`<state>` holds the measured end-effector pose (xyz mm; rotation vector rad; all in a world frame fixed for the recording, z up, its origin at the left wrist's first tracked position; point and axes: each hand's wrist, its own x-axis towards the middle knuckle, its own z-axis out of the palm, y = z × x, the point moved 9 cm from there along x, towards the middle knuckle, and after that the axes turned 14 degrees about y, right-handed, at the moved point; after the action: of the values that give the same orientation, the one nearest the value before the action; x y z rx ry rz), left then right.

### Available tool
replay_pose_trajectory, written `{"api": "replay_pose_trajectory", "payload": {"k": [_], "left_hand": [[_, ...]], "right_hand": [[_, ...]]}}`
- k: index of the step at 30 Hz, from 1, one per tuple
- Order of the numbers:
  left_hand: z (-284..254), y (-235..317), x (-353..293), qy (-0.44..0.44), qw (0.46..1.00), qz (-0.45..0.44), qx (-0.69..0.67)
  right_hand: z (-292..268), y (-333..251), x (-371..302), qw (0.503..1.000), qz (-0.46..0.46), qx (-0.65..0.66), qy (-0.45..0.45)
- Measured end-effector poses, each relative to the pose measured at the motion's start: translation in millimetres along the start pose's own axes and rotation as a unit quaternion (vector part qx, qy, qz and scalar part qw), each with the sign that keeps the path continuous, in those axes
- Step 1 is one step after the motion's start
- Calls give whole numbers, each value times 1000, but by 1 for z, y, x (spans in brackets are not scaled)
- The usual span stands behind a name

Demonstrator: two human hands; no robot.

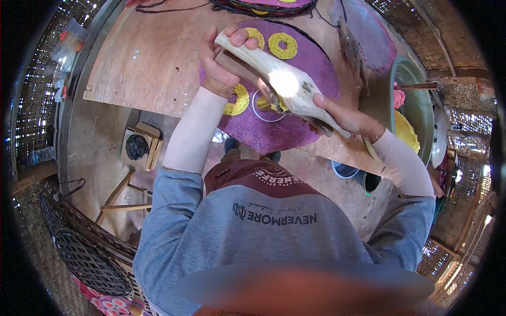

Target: The person uses a wooden press to shape yellow dough into circular patterns on a purple mat. They then use a small tool to add pink dough centers to the yellow circles. The person repeats this process to create multiple decorative cake-like items.

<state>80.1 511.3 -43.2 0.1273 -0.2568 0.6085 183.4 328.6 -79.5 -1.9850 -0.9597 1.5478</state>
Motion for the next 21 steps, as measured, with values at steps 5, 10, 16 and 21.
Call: {"api": "replay_pose_trajectory", "payload": {"k": [5,10,16,21], "left_hand": [[-5,11,-9,-8,998,31,62],[-18,9,-19,110,992,56,30],[-36,-8,-21,171,982,81,21],[-36,-13,-9,130,989,66,-3]], "right_hand": [[-1,-7,11,988,-53,-135,46],[7,-1,3,998,-4,-62,-7],[-20,8,-9,993,28,-104,57],[-44,-6,-9,963,-15,-238,123]]}}
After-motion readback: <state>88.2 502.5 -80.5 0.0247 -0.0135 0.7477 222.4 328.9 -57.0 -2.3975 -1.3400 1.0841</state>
